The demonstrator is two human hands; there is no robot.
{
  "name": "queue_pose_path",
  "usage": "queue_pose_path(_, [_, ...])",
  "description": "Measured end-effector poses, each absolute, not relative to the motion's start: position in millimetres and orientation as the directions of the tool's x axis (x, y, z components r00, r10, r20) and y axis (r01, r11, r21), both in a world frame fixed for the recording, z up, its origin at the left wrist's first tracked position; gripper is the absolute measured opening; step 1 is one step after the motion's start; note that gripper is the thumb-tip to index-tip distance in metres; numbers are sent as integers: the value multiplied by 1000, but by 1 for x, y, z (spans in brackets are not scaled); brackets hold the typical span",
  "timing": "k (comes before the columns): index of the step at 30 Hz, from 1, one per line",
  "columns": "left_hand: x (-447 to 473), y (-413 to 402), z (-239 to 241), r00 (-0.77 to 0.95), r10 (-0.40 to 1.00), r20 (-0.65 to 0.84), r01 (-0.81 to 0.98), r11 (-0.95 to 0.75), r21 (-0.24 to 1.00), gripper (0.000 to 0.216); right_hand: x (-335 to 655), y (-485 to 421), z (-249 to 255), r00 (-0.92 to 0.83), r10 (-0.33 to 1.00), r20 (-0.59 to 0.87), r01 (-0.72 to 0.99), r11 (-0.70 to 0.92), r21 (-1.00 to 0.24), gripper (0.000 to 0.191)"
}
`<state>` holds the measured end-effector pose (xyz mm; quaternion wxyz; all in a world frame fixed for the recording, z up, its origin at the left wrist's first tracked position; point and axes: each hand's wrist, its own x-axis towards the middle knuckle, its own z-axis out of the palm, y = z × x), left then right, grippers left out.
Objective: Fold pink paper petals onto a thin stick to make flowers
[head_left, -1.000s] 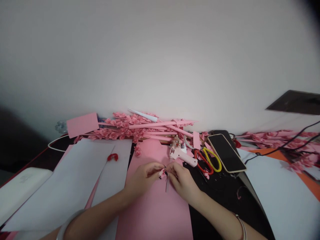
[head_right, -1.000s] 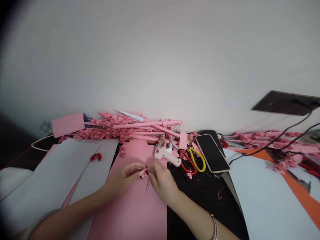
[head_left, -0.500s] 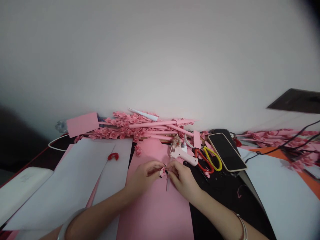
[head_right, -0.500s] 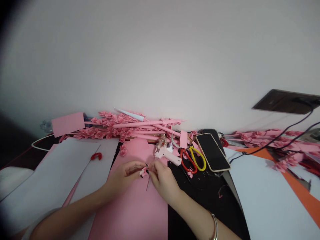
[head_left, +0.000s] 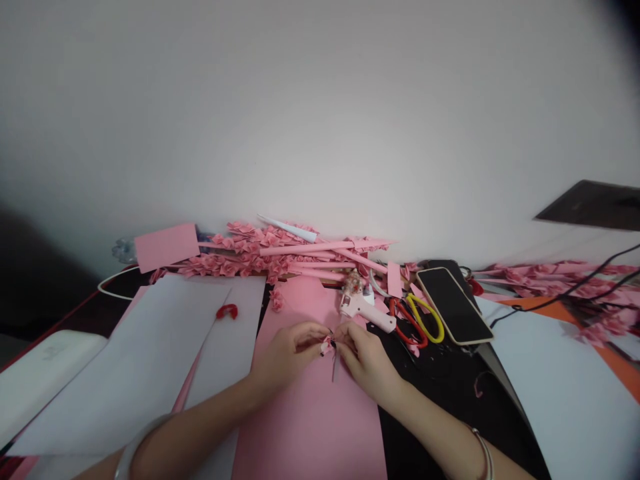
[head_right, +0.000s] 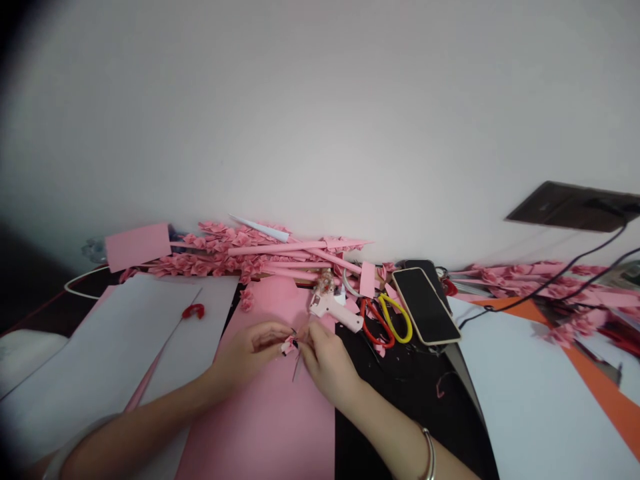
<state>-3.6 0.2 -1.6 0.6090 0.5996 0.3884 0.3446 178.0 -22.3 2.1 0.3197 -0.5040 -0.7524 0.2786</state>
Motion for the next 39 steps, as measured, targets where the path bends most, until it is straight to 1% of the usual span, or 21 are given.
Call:
queue_pose_path(7, [-3, 2, -6, 450, 892, -39, -11, 49, 999, 20, 177, -22, 7, -277, 933, 230, 570, 352, -743, 11])
queue_pose_path(10, [-3, 3, -3, 405, 914, -19, -74, 54, 996, 20, 177, -24, 9, -269, 930, 250, 545, 361, -757, 22])
queue_pose_path(12, [-4, 5, 2, 349, 937, -15, -94, 51, 994, 20, 177, -24, 11, -272, 930, 249, 525, 360, -771, 29])
queue_pose_path(15, [-9, 9, 10, 228, 972, -57, -55, 71, 996, 24, 178, -24, 11, -278, 928, 250, 504, 362, -784, 28])
queue_pose_path(20, [-25, 25, 18, 64, 995, 78, 11, -78, 997, 28, 180, -23, 10, -279, 925, 258, 504, 370, -781, 28])
queue_pose_path(22, [-34, 32, 23, -24, 991, 130, 107, -127, 986, 30, 181, -23, 9, -283, 924, 259, 501, 372, -782, 28])
queue_pose_path(25, [-48, 42, 31, -83, 970, 229, 343, -188, 920, 28, 181, -23, 8, -288, 923, 257, 487, 372, -791, 27])
queue_pose_path(26, [-52, 45, 33, -90, 962, 257, 415, -198, 888, 26, 181, -23, 8, -290, 922, 255, 480, 371, -795, 27])
queue_pose_path(28, [-60, 51, 33, -72, 962, 262, 534, -185, 825, 27, 181, -23, 8, -295, 923, 248, 469, 366, -804, 27])
queue_pose_path(31, [-69, 59, 28, -59, 961, 272, 670, -164, 724, 27, 181, -23, 9, -300, 925, 234, 466, 356, -810, 27])
queue_pose_path(33, [-74, 63, 22, -19, 951, 309, 737, -195, 647, 29, 181, -23, 9, -302, 925, 230, 473, 355, -807, 27])
queue_pose_path(35, [-79, 65, 16, 80, 926, 368, 777, -289, 559, 29, 181, -23, 9, -303, 926, 224, 482, 351, -803, 26])
queue_pose_path(37, [-82, 67, 13, 124, 919, 373, 791, -319, 522, 28, 181, -23, 9, -305, 927, 217, 485, 347, -803, 26])
queue_pose_path(39, [-82, 67, 13, 154, 903, 401, 819, -344, 460, 27, 181, -23, 9, -305, 928, 213, 479, 343, -808, 24])
